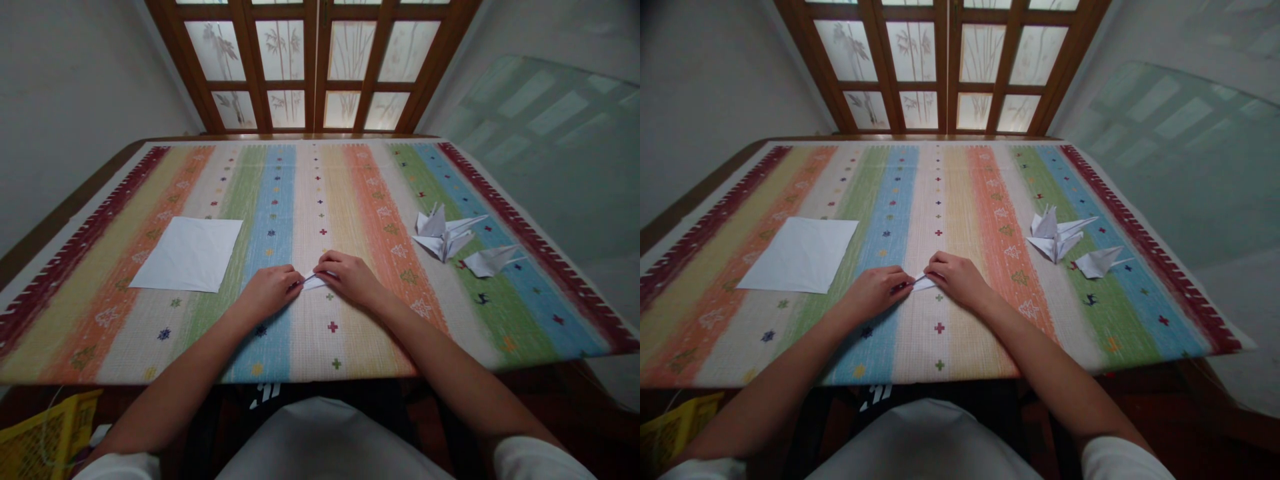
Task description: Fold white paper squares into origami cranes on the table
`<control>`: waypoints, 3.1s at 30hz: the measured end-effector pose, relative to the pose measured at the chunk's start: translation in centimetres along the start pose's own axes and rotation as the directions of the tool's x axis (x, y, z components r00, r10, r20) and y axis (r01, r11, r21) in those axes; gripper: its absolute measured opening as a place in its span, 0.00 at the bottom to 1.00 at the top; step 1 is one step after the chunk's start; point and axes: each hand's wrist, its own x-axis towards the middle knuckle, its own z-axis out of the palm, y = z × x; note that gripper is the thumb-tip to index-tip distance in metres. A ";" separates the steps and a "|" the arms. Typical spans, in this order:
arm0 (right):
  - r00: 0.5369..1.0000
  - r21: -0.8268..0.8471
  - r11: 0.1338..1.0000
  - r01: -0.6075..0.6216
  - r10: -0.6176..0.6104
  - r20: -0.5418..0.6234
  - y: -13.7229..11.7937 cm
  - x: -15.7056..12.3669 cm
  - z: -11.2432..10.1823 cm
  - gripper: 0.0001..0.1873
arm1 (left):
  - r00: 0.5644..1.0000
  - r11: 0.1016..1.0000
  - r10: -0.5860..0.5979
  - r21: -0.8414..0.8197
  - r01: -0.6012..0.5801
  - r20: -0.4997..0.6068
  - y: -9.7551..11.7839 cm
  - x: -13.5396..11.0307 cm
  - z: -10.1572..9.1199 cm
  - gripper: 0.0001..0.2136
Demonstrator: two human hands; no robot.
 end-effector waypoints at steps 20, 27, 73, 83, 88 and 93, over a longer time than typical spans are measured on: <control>0.999 0.017 0.999 0.042 -0.042 0.034 -0.2 -0.3 -0.8 0.10 | 0.999 0.995 -0.027 0.100 0.022 0.043 0.6 0.0 0.1 0.13; 0.999 0.055 0.998 0.030 -0.031 0.017 -0.1 -0.2 -0.4 0.08 | 1.000 0.998 0.012 0.058 -0.010 -0.026 0.1 0.0 0.5 0.10; 0.998 0.166 0.986 -0.002 -0.009 0.066 2.5 -1.4 -2.5 0.05 | 0.919 0.975 0.222 0.086 -0.205 -0.325 1.2 1.4 3.8 0.09; 0.997 0.097 0.994 -0.056 0.061 -0.044 1.2 -0.4 -2.1 0.07 | 0.896 0.959 0.279 0.148 -0.242 -0.346 1.6 1.3 3.9 0.12; 0.990 0.055 0.990 -0.131 0.134 -0.047 0.8 1.3 -0.5 0.08 | 0.908 0.958 0.273 0.182 -0.224 -0.317 1.7 1.3 3.9 0.14; 0.969 0.115 0.964 -0.241 0.246 -0.029 0.8 2.0 0.2 0.06 | 0.911 0.954 0.279 0.197 -0.226 -0.305 1.5 1.5 4.0 0.13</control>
